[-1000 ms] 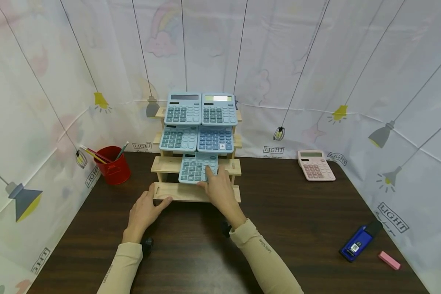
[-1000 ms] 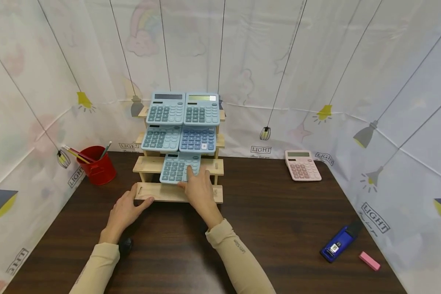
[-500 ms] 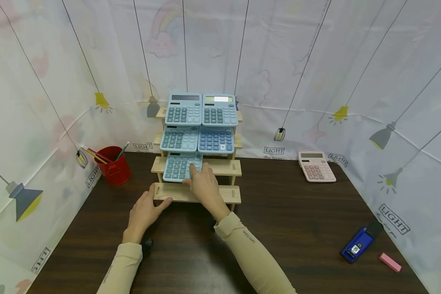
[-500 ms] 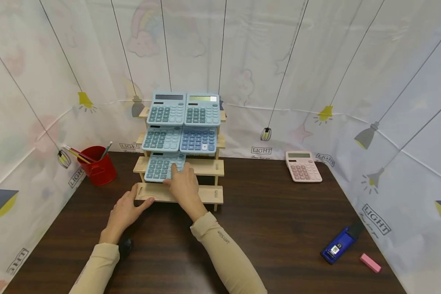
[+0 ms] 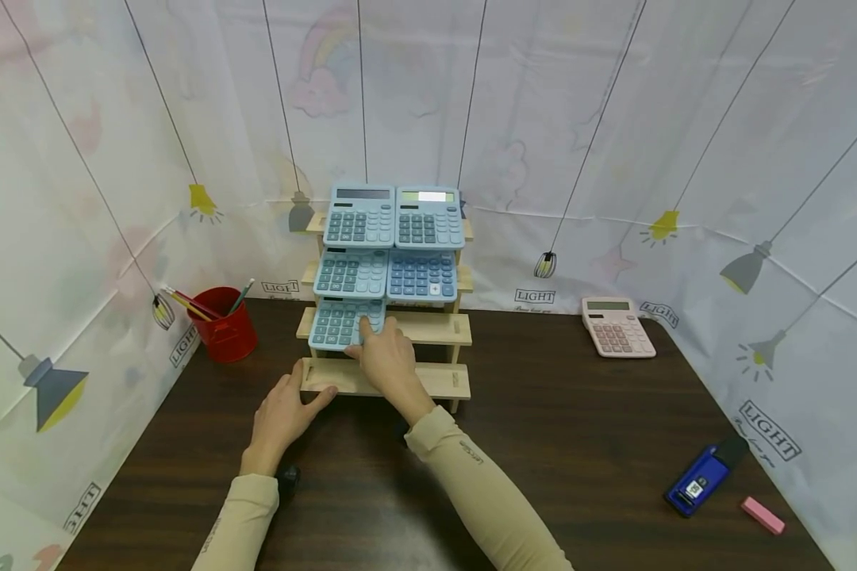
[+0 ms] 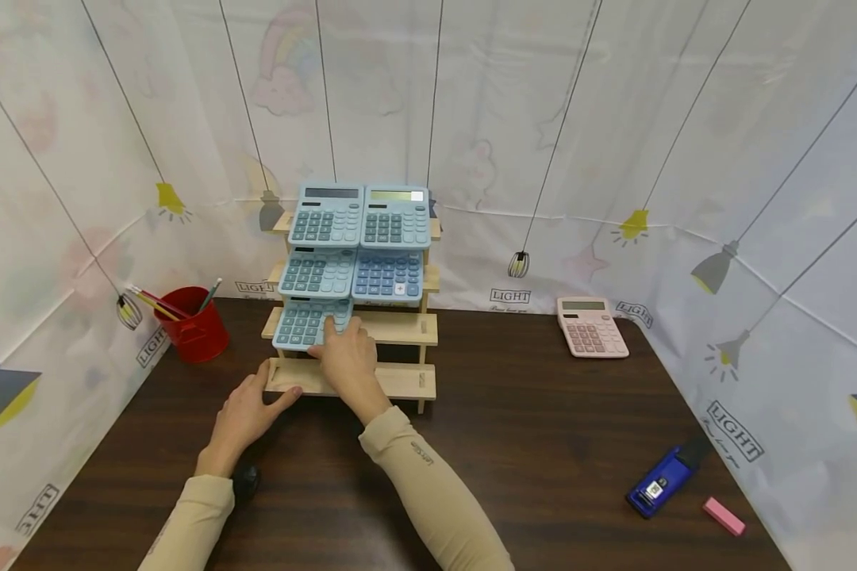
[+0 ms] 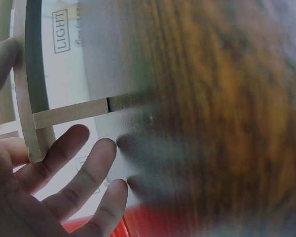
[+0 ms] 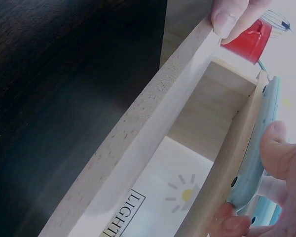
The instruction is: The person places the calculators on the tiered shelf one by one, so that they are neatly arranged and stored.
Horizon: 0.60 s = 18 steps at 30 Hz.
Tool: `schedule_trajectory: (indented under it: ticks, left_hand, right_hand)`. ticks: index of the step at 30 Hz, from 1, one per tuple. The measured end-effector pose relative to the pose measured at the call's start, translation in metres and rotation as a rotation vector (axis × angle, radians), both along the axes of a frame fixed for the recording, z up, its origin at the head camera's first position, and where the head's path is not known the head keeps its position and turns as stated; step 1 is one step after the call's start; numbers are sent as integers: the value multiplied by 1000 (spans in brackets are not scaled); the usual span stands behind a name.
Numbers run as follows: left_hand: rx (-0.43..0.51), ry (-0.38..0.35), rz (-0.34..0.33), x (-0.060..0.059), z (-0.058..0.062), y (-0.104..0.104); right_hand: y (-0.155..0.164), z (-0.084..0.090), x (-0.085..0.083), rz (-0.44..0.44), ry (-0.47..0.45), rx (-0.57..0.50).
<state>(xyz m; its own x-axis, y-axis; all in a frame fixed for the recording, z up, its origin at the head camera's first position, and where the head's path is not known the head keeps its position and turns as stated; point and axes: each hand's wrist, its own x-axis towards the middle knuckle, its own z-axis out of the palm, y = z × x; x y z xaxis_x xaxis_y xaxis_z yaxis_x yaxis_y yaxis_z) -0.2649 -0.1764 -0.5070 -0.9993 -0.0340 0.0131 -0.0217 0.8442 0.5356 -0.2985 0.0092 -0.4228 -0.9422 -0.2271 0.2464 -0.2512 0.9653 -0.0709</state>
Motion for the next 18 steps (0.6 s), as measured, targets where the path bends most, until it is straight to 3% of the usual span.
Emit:
schedule_trajectory:
  ticks: [12, 18]
  left_hand:
    - [-8, -4, -7, 0, 3, 1]
    - [-13, -4, -5, 1, 2, 1]
  right_hand:
    - [11, -4, 10, 8, -47, -97]
    - [31, -1, 30, 92, -25, -165]
